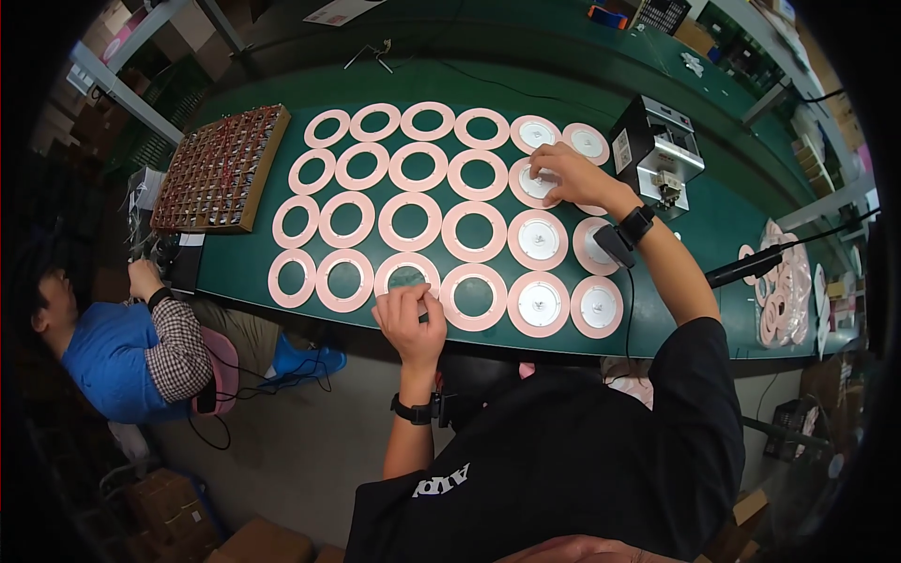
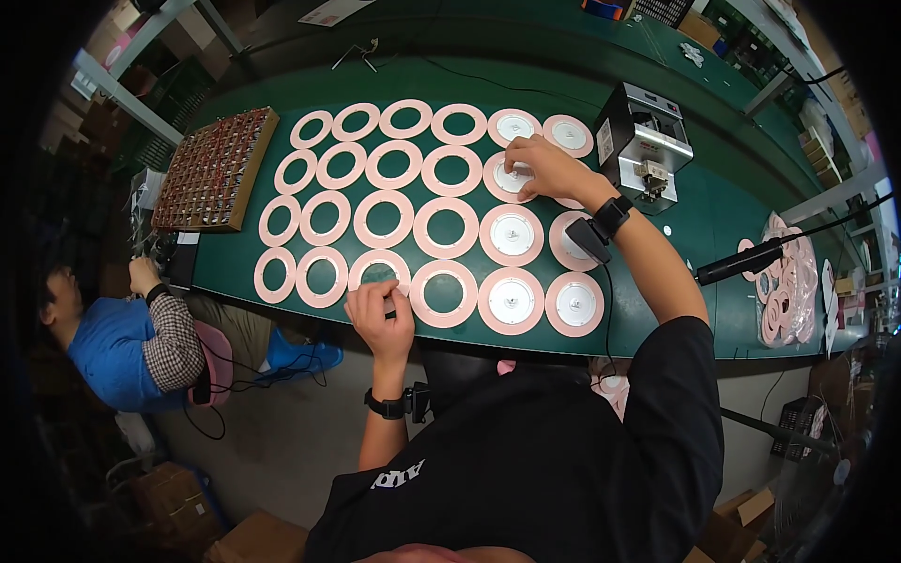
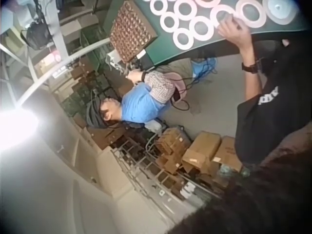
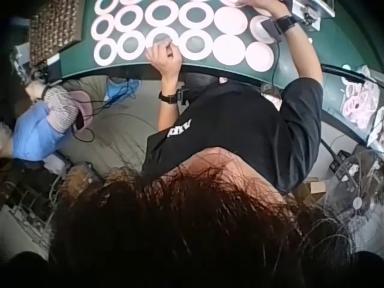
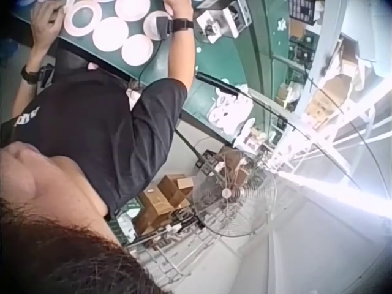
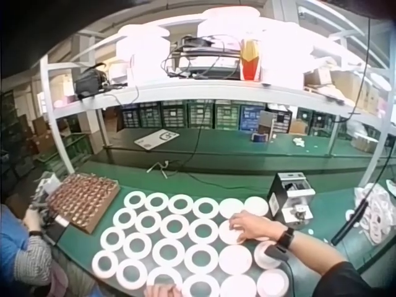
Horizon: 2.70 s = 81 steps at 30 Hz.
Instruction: Assembling small electronic components at a production station, including retrieving parts from a box and using an electric screwdriver.
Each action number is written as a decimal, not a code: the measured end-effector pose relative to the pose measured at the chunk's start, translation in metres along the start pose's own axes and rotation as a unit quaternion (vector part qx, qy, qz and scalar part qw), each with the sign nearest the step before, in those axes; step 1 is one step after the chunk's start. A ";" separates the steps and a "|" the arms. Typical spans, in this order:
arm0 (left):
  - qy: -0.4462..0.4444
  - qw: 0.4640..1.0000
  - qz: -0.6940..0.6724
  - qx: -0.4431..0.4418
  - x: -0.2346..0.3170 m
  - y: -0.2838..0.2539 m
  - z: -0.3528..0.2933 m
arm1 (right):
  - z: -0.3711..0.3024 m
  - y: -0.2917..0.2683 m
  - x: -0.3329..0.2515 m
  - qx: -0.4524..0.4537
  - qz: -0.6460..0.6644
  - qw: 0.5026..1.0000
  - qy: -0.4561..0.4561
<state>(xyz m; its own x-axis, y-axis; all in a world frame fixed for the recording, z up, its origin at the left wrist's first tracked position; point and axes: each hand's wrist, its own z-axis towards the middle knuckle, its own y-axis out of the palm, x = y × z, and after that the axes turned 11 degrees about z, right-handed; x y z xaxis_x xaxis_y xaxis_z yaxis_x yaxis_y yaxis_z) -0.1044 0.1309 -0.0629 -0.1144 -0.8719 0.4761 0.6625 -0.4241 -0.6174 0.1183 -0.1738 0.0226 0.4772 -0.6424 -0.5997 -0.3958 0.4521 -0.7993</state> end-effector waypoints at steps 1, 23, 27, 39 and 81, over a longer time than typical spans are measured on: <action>0.000 1.000 0.001 0.001 0.000 0.000 0.000 | 0.001 0.000 0.002 -0.001 -0.002 1.000 -0.008; -0.016 0.996 0.079 0.023 0.014 -0.001 0.001 | -0.084 0.030 -0.069 0.102 0.082 0.976 -0.176; -0.007 0.995 0.091 0.032 0.020 0.009 0.006 | -0.142 0.059 -0.113 0.017 0.270 0.939 -0.211; 0.072 0.996 -0.038 0.036 -0.046 -0.016 -0.012 | -0.086 0.170 -0.214 -0.317 0.393 0.852 -0.138; -0.632 0.571 0.202 0.483 -0.251 -0.796 -0.438 | -0.026 0.574 -1.063 -0.788 0.130 0.497 -0.339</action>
<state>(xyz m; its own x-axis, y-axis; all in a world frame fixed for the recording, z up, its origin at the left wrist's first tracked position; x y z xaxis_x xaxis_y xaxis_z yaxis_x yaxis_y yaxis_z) -0.9273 0.5803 0.0352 0.4138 0.2811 0.8659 0.6152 0.6147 -0.4936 -0.6364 0.7525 0.2027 0.1915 -0.0924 -0.9771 -0.3810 -0.9245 0.0127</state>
